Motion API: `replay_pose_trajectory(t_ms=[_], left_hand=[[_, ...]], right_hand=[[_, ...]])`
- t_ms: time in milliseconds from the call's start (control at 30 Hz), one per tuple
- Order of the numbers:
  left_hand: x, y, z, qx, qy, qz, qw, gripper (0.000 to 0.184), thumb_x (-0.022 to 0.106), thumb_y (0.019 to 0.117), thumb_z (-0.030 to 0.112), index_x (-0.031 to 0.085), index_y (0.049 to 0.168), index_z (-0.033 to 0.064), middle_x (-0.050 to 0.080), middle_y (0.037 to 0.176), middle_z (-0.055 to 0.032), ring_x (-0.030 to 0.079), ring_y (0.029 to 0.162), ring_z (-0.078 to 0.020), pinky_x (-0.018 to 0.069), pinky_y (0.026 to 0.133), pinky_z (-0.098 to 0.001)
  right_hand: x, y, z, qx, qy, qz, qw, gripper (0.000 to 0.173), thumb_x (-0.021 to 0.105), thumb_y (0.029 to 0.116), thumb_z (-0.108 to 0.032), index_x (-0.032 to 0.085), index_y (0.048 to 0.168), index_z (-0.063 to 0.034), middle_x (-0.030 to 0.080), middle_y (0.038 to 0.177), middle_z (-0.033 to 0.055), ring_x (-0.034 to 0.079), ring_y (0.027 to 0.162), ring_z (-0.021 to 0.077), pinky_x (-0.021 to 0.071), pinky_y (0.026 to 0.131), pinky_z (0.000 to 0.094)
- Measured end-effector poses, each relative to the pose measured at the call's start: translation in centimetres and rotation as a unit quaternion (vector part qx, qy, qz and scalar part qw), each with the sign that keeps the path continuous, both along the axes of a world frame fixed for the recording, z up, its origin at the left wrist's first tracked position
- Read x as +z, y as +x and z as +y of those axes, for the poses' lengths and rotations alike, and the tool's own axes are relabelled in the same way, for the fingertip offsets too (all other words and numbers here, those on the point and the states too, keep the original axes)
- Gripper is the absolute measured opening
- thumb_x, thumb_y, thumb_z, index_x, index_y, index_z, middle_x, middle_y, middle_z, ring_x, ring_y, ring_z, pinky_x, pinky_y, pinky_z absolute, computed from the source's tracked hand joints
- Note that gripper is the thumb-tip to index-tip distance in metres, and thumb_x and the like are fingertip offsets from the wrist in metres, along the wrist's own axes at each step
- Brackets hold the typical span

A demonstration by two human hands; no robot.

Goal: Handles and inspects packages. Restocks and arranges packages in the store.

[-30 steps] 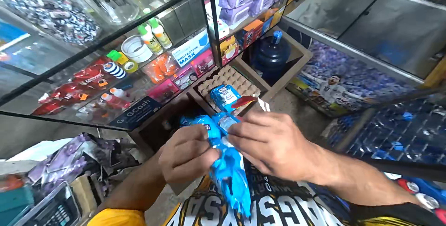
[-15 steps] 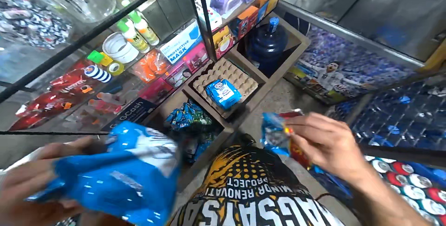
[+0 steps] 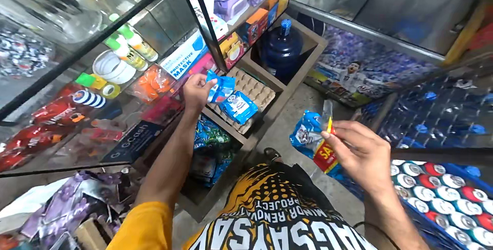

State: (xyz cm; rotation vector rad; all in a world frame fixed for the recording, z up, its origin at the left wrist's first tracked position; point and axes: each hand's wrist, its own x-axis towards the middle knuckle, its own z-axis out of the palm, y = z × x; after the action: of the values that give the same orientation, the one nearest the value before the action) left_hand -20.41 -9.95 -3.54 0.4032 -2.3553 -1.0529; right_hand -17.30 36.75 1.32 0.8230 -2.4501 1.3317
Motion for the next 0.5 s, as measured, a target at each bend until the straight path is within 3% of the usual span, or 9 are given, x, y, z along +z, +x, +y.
replay_pose_trajectory(t_ms=[67, 100, 167, 233, 300, 400, 433, 500], left_hand=[[-2.9, -2.5, -0.2, 0.012, 0.018, -0.003, 1.000, 0.035, 0.081, 0.0886, 0.033, 0.071, 0.103, 0.0016, 0.067, 0.095, -0.0104, 0.063, 0.080, -0.0158, 0.0552, 0.076, -0.0341], [-4.2, -2.7, 0.1, 0.008, 0.002, -0.025, 1.000, 0.034, 0.079, 0.0899, 0.030, 0.072, 0.107, 0.0006, 0.069, 0.103, -0.0147, 0.066, 0.092, -0.0222, 0.0566, 0.086, -0.0406], [-7.8, -1.8, 0.6, -0.017, -0.046, -0.104, 0.993, 0.030, 0.076, 0.0916, 0.024, 0.074, 0.114, 0.0029, 0.067, 0.121, -0.0203, 0.060, 0.119, -0.0368, 0.0467, 0.106, -0.0565], [-11.5, 0.5, 1.5, 0.006, -0.055, -0.186, 0.981, 0.037, 0.079, 0.0888, 0.023, 0.073, 0.123, 0.0091, 0.064, 0.131, -0.0196, 0.054, 0.130, -0.0412, 0.0401, 0.112, -0.0629], [-12.8, 2.9, 3.2, 0.050, -0.026, -0.221, 0.974, 0.044, 0.080, 0.0890, 0.024, 0.069, 0.129, 0.0085, 0.062, 0.135, -0.0210, 0.053, 0.131, -0.0422, 0.0387, 0.111, -0.0637], [-10.8, 5.7, 6.7, 0.012, 0.072, -0.186, 0.980, 0.038, 0.073, 0.0955, 0.025, 0.068, 0.130, 0.0094, 0.062, 0.134, -0.0174, 0.058, 0.123, -0.0342, 0.0487, 0.103, -0.0545], [-9.2, 6.3, 7.9, -0.044, 0.105, -0.165, 0.980, 0.036, 0.068, 0.0987, 0.027, 0.068, 0.130, 0.0103, 0.063, 0.133, -0.0132, 0.062, 0.119, -0.0275, 0.0535, 0.099, -0.0491], [-5.1, 7.0, 10.4, -0.196, 0.151, -0.111, 0.962, 0.039, 0.061, 0.1020, 0.035, 0.066, 0.132, 0.0102, 0.064, 0.134, -0.0080, 0.063, 0.119, -0.0204, 0.0553, 0.098, -0.0433]], right_hand=[[-0.2, 0.5, -0.3, -0.005, -0.012, -0.004, 1.000, 0.018, 0.069, 0.0968, -0.024, 0.080, 0.094, -0.0100, 0.076, 0.108, 0.0048, 0.071, 0.101, 0.0143, 0.0604, 0.089, 0.0334], [-0.4, 0.8, -0.3, -0.006, -0.016, -0.006, 1.000, 0.017, 0.070, 0.0967, -0.023, 0.080, 0.094, -0.0099, 0.076, 0.108, 0.0048, 0.071, 0.101, 0.0144, 0.0603, 0.090, 0.0332], [-0.8, 1.3, -0.4, -0.005, -0.019, -0.015, 1.000, 0.017, 0.070, 0.0968, -0.023, 0.080, 0.094, -0.0104, 0.076, 0.109, 0.0040, 0.071, 0.103, 0.0146, 0.0603, 0.091, 0.0334], [-1.4, 1.5, -0.6, 0.003, -0.015, -0.024, 1.000, 0.016, 0.069, 0.0973, -0.023, 0.080, 0.095, -0.0112, 0.076, 0.109, 0.0026, 0.070, 0.106, 0.0142, 0.0599, 0.093, 0.0339], [-1.7, 1.5, -1.0, 0.015, -0.014, -0.025, 0.999, 0.016, 0.069, 0.0975, -0.022, 0.081, 0.096, -0.0122, 0.076, 0.109, 0.0014, 0.070, 0.105, 0.0128, 0.0600, 0.092, 0.0329], [-1.5, 1.1, -2.1, 0.055, -0.033, -0.068, 0.996, 0.016, 0.069, 0.0978, -0.024, 0.081, 0.097, -0.0131, 0.076, 0.110, 0.0001, 0.070, 0.105, 0.0125, 0.0603, 0.092, 0.0339], [-1.3, 0.9, -2.5, 0.072, -0.052, -0.096, 0.991, 0.016, 0.070, 0.0972, -0.024, 0.081, 0.096, -0.0123, 0.076, 0.109, 0.0006, 0.070, 0.104, 0.0130, 0.0612, 0.090, 0.0338], [-0.6, 0.2, -3.4, 0.117, -0.098, -0.158, 0.975, 0.014, 0.073, 0.0956, -0.021, 0.081, 0.095, -0.0097, 0.075, 0.108, 0.0031, 0.072, 0.099, 0.0147, 0.0636, 0.084, 0.0332]])
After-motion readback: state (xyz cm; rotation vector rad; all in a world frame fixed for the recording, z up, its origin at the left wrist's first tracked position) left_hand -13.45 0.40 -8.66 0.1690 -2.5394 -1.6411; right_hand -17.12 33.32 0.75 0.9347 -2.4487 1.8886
